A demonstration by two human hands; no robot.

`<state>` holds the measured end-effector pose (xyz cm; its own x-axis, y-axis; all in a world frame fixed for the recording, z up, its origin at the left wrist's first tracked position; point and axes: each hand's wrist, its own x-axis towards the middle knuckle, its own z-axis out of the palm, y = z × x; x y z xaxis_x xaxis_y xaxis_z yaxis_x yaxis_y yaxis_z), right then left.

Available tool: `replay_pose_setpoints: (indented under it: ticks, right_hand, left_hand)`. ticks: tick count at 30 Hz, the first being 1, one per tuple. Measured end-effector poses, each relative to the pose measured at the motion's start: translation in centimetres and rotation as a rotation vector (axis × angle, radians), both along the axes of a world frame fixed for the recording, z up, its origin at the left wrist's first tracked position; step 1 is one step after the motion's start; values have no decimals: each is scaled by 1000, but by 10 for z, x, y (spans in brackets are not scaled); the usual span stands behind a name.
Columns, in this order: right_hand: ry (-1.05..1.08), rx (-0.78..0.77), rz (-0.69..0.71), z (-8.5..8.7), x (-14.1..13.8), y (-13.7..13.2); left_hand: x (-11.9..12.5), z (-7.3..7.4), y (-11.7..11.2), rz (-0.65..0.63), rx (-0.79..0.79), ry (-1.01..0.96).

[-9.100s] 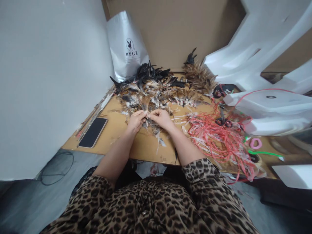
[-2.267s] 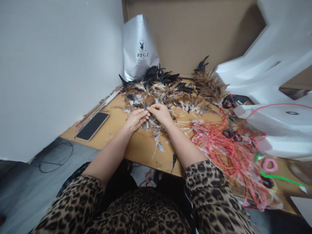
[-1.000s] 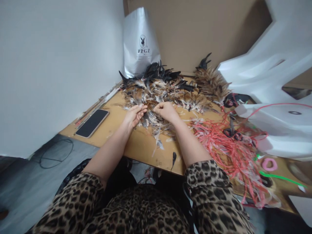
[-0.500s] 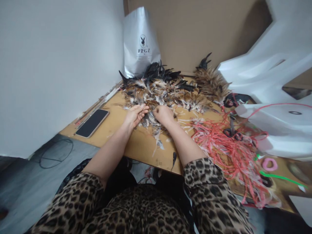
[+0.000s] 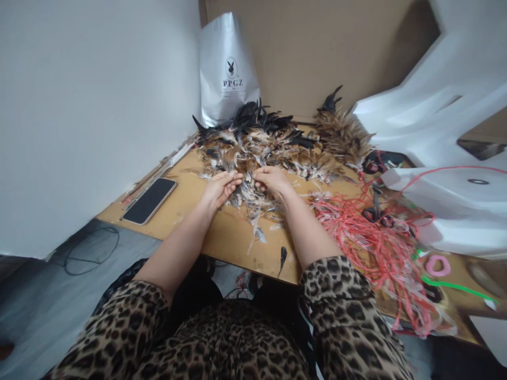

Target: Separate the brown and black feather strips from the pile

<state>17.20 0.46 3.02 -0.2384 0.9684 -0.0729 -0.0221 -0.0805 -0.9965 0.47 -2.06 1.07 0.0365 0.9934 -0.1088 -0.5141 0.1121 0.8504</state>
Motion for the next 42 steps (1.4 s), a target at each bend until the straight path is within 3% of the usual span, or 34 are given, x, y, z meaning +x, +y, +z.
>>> replay_pose_setpoints:
  ticks: [6, 17, 21, 26, 37, 42]
  right_hand:
    - [86, -53, 34, 2, -3, -2]
    - [-54, 15, 5, -3, 0, 1]
    - [-26, 11, -14, -3, 0, 2]
    - [70, 36, -86, 2, 1, 1]
    - [-82, 239, -185, 21, -14, -17]
    - [-130, 307, -225, 22, -18, -20]
  left_hand:
    - [1, 2, -2, -36, -10, 16]
    - [1, 5, -7, -171, 73, 3]
    - [3, 3, -9, -237, -7, 17]
    - [4, 0, -7, -204, -88, 19]
    - [5, 1, -9, -263, -33, 42]
    - [6, 1, -10, -246, -47, 54]
